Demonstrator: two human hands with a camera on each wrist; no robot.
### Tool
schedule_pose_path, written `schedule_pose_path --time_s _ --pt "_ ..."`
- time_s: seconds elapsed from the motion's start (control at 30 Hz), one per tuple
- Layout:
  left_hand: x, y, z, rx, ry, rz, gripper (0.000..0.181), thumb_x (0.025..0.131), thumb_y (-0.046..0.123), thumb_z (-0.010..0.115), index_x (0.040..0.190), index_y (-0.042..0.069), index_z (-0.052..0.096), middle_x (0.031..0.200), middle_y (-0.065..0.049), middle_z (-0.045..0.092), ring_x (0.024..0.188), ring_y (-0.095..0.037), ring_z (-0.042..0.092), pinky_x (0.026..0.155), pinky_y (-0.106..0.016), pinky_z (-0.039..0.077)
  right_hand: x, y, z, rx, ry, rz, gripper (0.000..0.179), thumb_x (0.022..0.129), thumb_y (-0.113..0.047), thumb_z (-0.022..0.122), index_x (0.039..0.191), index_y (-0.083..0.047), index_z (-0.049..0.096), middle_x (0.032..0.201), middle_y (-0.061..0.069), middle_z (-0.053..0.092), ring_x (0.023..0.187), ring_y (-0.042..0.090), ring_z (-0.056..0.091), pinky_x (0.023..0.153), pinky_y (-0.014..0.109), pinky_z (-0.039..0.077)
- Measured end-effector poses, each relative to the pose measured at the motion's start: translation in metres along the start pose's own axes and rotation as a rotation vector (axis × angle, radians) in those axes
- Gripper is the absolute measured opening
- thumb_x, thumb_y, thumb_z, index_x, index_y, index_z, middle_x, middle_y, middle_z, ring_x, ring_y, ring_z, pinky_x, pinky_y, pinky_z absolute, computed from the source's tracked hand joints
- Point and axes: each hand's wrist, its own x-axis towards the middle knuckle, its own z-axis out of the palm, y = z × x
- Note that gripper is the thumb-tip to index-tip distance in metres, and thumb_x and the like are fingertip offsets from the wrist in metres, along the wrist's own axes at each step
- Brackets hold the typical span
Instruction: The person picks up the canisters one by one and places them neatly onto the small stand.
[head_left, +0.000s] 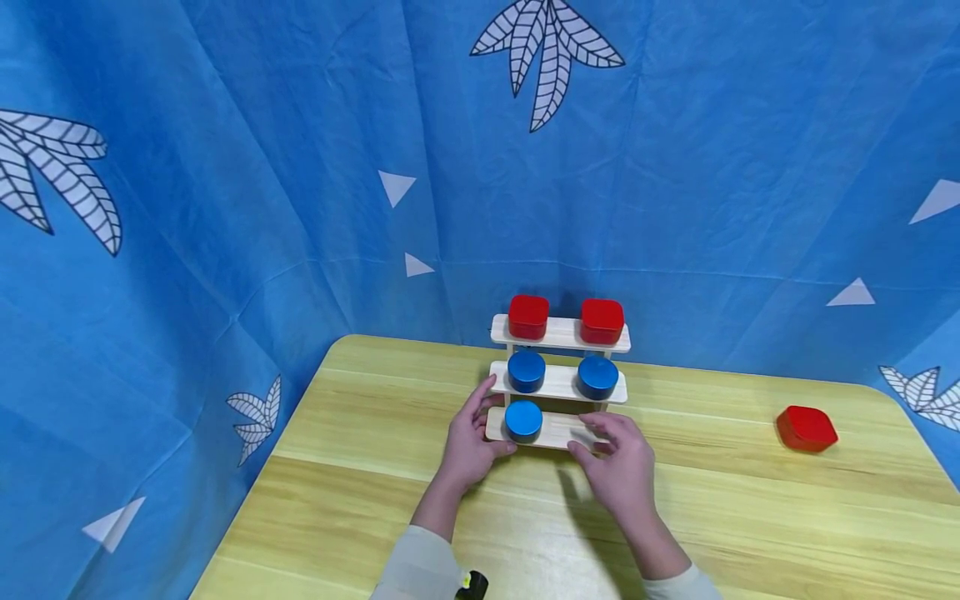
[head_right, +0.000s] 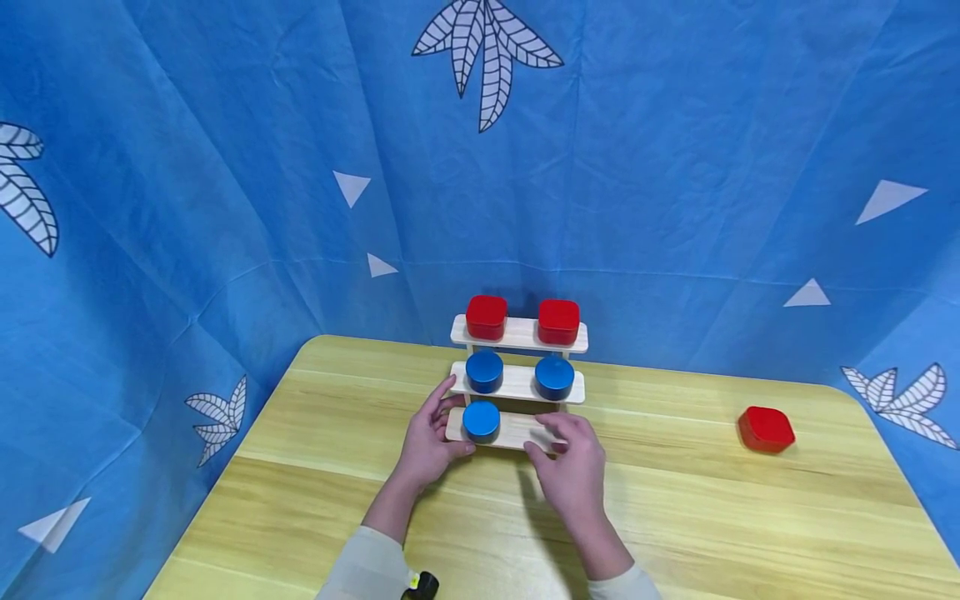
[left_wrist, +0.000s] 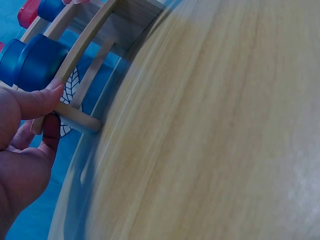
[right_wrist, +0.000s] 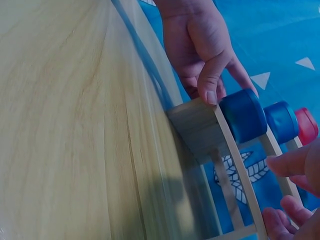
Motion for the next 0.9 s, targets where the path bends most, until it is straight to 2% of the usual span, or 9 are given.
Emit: schedule_pose_path --time_s 0.5,0.9 --pt "-0.002 0.001 0.000 -0.007 0.002 -0.021 0.113 0.067 -0.025 0.079 0.151 0.040 0.040 0.138 -0.002 0.054 0.111 -0.027 0.057 0.086 -0.034 0.057 0.000 0.005 -0.006 0.004 0.024 0.010 0.039 0.069 0.006 0.088 0.104 -0.002 0.075 0.110 0.013 0.064 0.093 0.031 0.066 0.074 0.038 0.060" --pt "0.000 -0.003 -0.001 -0.007 -0.010 -0.005 0.113 0.067 -0.025 0.078 0.150 0.042 0.041 0.136 -0.002 0.055 0.111 -0.028 0.057 0.087 -0.034 0.056 0.001 0.007 -0.012 -0.008 0.045 0.018 0.037 0.070 0.007 0.087 0.104 -0.002 0.075 0.111 0.013 0.064 0.095 0.032 0.064 0.074 0.040 0.060"
